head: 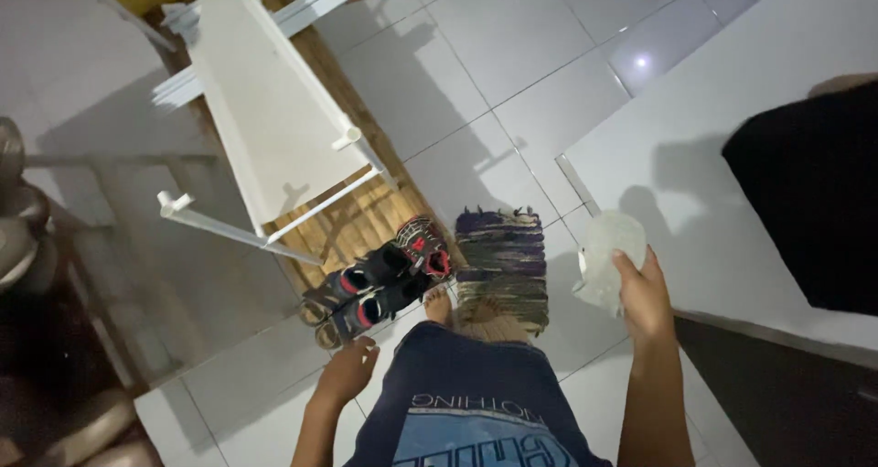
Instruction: Assembling a multi-tier shoe rack by connecting plastic tubes and fabric shelves
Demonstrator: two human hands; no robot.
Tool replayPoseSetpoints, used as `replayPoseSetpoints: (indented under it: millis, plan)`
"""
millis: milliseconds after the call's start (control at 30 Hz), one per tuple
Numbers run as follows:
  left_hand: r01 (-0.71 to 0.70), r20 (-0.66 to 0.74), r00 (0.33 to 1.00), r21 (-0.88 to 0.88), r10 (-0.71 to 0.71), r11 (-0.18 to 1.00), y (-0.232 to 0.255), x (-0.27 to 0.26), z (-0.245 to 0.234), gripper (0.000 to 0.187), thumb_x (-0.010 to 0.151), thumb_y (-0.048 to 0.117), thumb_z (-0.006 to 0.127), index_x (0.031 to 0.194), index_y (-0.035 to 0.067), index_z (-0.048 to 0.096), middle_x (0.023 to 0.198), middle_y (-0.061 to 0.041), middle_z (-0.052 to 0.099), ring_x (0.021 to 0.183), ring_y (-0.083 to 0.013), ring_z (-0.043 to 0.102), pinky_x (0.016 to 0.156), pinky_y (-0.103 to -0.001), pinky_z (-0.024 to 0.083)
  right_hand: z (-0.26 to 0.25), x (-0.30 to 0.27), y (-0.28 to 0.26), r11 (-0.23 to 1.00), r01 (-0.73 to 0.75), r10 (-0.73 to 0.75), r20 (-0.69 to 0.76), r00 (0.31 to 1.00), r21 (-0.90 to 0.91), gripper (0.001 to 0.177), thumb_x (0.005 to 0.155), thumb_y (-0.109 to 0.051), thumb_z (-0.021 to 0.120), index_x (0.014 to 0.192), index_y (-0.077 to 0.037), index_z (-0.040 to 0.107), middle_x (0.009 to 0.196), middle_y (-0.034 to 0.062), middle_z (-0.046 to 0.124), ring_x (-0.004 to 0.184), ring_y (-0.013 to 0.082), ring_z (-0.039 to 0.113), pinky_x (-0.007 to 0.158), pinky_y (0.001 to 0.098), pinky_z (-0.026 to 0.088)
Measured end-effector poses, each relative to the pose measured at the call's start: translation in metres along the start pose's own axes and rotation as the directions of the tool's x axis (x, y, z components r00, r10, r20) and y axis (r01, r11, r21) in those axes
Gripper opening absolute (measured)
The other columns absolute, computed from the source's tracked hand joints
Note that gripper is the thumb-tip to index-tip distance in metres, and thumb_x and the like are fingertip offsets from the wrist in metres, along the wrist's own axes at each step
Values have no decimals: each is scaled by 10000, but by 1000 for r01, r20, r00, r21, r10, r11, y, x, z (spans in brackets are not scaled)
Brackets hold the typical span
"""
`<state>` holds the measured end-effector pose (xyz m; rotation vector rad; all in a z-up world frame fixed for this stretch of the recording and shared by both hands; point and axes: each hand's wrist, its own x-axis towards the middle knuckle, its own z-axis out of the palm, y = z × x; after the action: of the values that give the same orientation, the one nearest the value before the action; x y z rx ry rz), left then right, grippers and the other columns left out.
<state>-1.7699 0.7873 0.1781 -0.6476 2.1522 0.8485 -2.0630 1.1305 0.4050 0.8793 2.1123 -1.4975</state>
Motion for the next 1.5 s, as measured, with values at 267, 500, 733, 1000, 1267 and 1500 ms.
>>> replayPoseSetpoints:
  millis: [267,500,733,1000,1267,1500]
  plan:
    - [8,-59,998,30,-6,1000,-5,7,-17,407,1009,472,448,1296,230,607,1334,-105,648,1184,-403,623,920,-581,513,7,5,-2,999,37,-38,-57,998,-27,528,1025,-264,496,1536,-149,430,1363,102,594,1194,277,591,969,416,469]
    - [-142,-122,981,78,151,987,30,36,-38,374,1012,449,465,1085,135,654,1090,-188,701,1013,-469,672,815,-633,496,-20,55,45,992,125,-126,-61,990,-19,643,918,-297,566,1506,-62,453,1300,163,583,1131,328,575,896,467,467]
    - [22,-18,1000,18,-22,1000,57,28,-40,357,1019,449,411,1177,224,639,1156,-159,701,1062,-451,660,812,-598,503,13,56,-38,990,-15,12,-23,1000,-141,604,1005,-311,504,1563,-111,393,1383,126,579,1197,314,577,963,422,482]
    - [-249,240,952,230,193,941,84,82,51,298,993,193,432,1019,18,671,1024,-233,685,968,-464,666,753,-588,534,40,181,-97,908,294,-242,198,950,-298,547,969,-290,558,1481,-105,502,1356,123,634,1170,263,624,966,372,481]
    - [-316,-465,839,5,282,949,258,128,71,258,975,261,496,965,103,699,910,-156,769,876,-384,695,1167,-562,255,3,319,-123,842,497,-392,394,831,-211,350,976,-172,594,1306,-54,597,1195,134,688,1042,229,655,905,360,511]
    - [136,-137,971,-345,-194,929,287,79,103,297,1014,327,447,1136,125,628,1118,-187,692,1026,-431,687,853,-582,525,32,301,-180,886,386,-250,438,864,-256,333,1029,-174,521,1358,-124,531,1175,89,654,984,225,653,780,385,553]
